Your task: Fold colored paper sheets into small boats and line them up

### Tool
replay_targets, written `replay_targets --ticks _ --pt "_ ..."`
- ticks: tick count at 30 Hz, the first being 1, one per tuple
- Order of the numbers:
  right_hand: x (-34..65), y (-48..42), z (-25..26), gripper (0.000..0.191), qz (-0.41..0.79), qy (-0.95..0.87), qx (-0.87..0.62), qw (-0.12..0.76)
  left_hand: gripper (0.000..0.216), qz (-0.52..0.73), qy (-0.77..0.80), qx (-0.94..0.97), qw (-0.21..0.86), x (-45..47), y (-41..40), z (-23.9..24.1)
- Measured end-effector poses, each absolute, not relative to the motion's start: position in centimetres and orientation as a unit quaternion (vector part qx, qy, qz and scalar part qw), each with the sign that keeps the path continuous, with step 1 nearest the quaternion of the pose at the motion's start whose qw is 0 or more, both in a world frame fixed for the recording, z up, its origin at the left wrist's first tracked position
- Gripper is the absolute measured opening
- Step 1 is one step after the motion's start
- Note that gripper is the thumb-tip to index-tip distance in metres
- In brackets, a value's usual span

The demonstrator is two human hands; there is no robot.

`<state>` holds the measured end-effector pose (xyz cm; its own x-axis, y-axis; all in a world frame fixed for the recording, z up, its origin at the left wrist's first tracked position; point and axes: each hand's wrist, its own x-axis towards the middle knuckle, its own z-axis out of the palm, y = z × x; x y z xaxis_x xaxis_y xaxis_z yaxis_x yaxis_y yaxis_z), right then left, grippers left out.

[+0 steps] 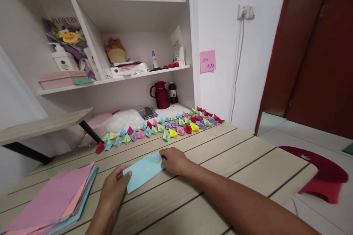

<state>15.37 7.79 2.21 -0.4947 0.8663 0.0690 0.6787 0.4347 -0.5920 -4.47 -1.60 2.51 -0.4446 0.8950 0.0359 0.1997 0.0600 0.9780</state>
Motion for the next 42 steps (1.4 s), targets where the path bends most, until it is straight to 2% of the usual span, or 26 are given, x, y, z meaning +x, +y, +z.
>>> replay_targets --ticks 7,13,22,42 --pt "16.9 9.1 2.7 0.031 0.144 -0.819 -0.54 0.128 0.013 0.42 0.7 0.546 0.188 -5.0 -0.6 1.3" --pt "17.8 10.2 2.8 0.04 0.105 -0.795 -0.594 0.07 0.032 0.356 0.727 0.572 0.132 -6.1 0.2 0.1" --pt "18.0 10.6 2.8 0.046 0.09 -0.794 -0.6 0.031 0.043 0.38 0.711 0.562 0.186 -6.2 0.3 0.0" --pt "17.7 11.4 2.2 0.049 0.073 -0.795 -0.601 0.023 0.041 0.384 0.71 0.556 0.2 -6.2 0.2 0.0"
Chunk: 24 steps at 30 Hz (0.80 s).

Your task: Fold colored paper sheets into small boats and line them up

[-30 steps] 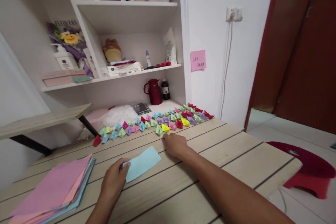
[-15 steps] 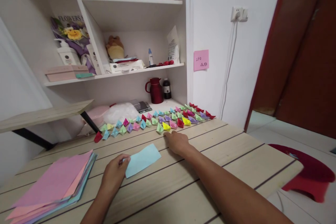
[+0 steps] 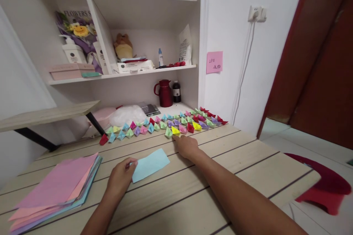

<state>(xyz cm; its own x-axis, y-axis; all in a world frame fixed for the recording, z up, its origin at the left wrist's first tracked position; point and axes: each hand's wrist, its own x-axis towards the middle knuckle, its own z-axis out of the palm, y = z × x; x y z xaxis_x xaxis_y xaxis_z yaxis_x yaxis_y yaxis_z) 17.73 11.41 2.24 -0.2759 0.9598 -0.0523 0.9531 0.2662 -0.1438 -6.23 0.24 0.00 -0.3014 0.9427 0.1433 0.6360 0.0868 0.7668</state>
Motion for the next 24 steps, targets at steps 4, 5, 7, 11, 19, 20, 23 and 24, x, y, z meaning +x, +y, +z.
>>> replay_targets --ticks 4,5,7,11,19,20,23,24 --pt "17.78 11.5 2.17 0.05 0.07 -0.797 -0.599 0.023 0.042 0.384 0.703 0.563 0.202 -6.41 0.42 -0.25" --pt "17.78 11.52 2.16 0.05 0.069 -0.797 -0.6 0.023 0.041 0.384 0.702 0.564 0.204 -6.45 0.45 -0.31" --pt "17.77 11.57 2.14 0.051 0.069 -0.797 -0.6 0.022 0.041 0.385 0.702 0.562 0.206 -6.5 0.5 -0.41" --pt "17.73 11.69 2.11 0.051 0.068 -0.796 -0.601 0.021 0.039 0.389 0.704 0.556 0.207 -6.42 0.41 -0.35" --pt "17.66 11.74 2.18 0.049 0.068 -0.798 -0.598 0.018 0.04 0.396 0.704 0.552 0.207 -6.12 0.13 0.04" --pt "17.67 11.74 2.17 0.048 0.068 -0.799 -0.597 0.018 0.04 0.397 0.704 0.552 0.206 -6.11 0.14 0.05" --pt "17.73 11.75 2.15 0.046 0.069 -0.801 -0.595 0.018 0.04 0.394 0.704 0.553 0.209 -6.05 0.14 0.08" --pt "17.75 11.76 2.15 0.046 0.07 -0.801 -0.594 0.018 0.04 0.393 0.705 0.552 0.209 -6.03 0.13 0.08"
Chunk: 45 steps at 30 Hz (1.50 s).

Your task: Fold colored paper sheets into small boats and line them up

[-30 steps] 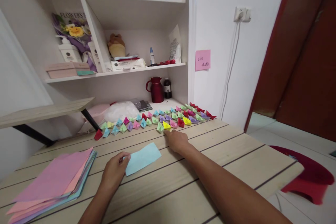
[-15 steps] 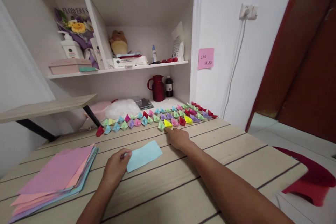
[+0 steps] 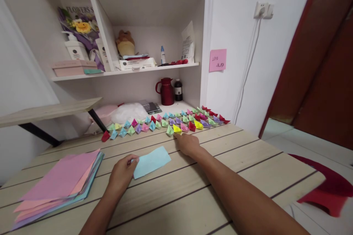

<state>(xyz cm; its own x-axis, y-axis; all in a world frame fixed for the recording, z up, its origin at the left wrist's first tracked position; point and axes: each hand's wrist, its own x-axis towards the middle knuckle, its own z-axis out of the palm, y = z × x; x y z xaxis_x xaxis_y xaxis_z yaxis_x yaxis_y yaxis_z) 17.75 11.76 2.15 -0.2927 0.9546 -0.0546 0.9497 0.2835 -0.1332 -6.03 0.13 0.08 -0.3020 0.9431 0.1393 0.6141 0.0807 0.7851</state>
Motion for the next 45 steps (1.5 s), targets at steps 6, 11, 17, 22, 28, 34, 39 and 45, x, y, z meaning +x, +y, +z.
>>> replay_targets --ticks 6,11,17,22,28,34,39,45 --pt "17.8 11.7 2.2 0.049 0.071 -0.8 -0.595 0.016 0.041 0.391 0.705 0.556 0.206 -6.2 0.2 -0.1" --pt "17.7 11.8 2.2 0.048 0.069 -0.798 -0.599 0.015 0.041 0.395 0.698 0.56 0.209 -6.3 0.4 -0.2" --pt "17.7 11.8 2.3 0.047 0.07 -0.8 -0.595 0.017 0.039 0.398 0.702 0.555 0.201 -6.2 0.3 -0.3" --pt "18.0 11.4 2.3 0.045 0.07 -0.807 -0.585 0.02 0.04 0.386 0.705 0.559 0.202 -6.3 0.2 -0.2" --pt "18.4 10.6 2.2 0.047 0.076 -0.82 -0.567 0.016 0.04 0.386 0.704 0.558 0.209 -6.2 0.1 -0.1" --pt "18.3 10.7 2.2 0.051 0.079 -0.824 -0.562 0.006 0.041 0.396 0.7 0.556 0.208 -6.3 0.3 -0.4" --pt "18.2 11.0 2.2 0.051 0.076 -0.822 -0.564 0.006 0.039 0.395 0.702 0.556 0.205 -6.3 0.2 -0.3" --pt "18.2 11.2 2.2 0.049 0.074 -0.821 -0.566 0.01 0.039 0.385 0.707 0.561 0.193 -6.2 0.2 0.0"
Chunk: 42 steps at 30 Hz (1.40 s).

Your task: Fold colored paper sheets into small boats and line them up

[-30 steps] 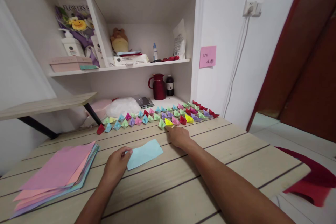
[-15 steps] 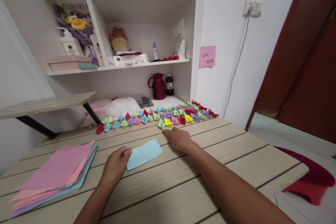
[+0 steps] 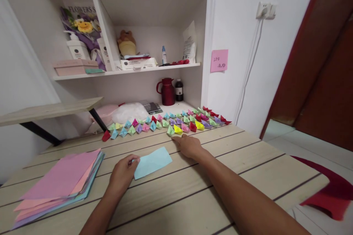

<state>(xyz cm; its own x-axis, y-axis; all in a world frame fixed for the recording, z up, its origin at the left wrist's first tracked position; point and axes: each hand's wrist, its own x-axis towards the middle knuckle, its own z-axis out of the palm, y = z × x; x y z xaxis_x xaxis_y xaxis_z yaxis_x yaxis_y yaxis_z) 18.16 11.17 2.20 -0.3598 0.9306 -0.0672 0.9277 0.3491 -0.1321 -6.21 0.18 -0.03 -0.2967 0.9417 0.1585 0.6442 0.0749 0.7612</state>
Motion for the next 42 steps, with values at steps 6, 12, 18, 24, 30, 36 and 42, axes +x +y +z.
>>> replay_targets --ticks 6,12,18,24,30,36,42 --pt "18.3 11.1 2.2 0.048 0.075 -0.822 -0.565 0.006 0.04 0.376 0.709 0.564 0.194 -6.0 0.1 0.2" --pt "18.2 10.8 2.3 0.054 0.071 -0.824 -0.562 -0.004 0.039 0.385 0.704 0.56 0.206 -6.0 0.2 0.1" --pt "17.4 10.6 2.6 0.06 0.063 -0.823 -0.564 -0.008 0.038 0.378 0.706 0.566 0.196 -6.2 0.4 -0.3" --pt "17.6 10.8 2.5 0.06 0.067 -0.828 -0.557 0.003 0.034 0.38 0.708 0.563 0.193 -6.1 0.2 0.0" --pt "17.9 11.1 2.3 0.06 0.077 -0.83 -0.552 0.014 0.034 0.389 0.704 0.559 0.201 -5.9 0.1 0.2" --pt "18.1 11.4 1.9 0.058 0.087 -0.834 -0.544 0.039 0.035 0.386 0.703 0.563 0.199 -5.9 0.1 0.1" --pt "18.6 11.4 1.3 0.045 0.113 -0.843 -0.518 0.093 0.035 0.386 0.698 0.566 0.207 -6.3 0.2 -0.1"
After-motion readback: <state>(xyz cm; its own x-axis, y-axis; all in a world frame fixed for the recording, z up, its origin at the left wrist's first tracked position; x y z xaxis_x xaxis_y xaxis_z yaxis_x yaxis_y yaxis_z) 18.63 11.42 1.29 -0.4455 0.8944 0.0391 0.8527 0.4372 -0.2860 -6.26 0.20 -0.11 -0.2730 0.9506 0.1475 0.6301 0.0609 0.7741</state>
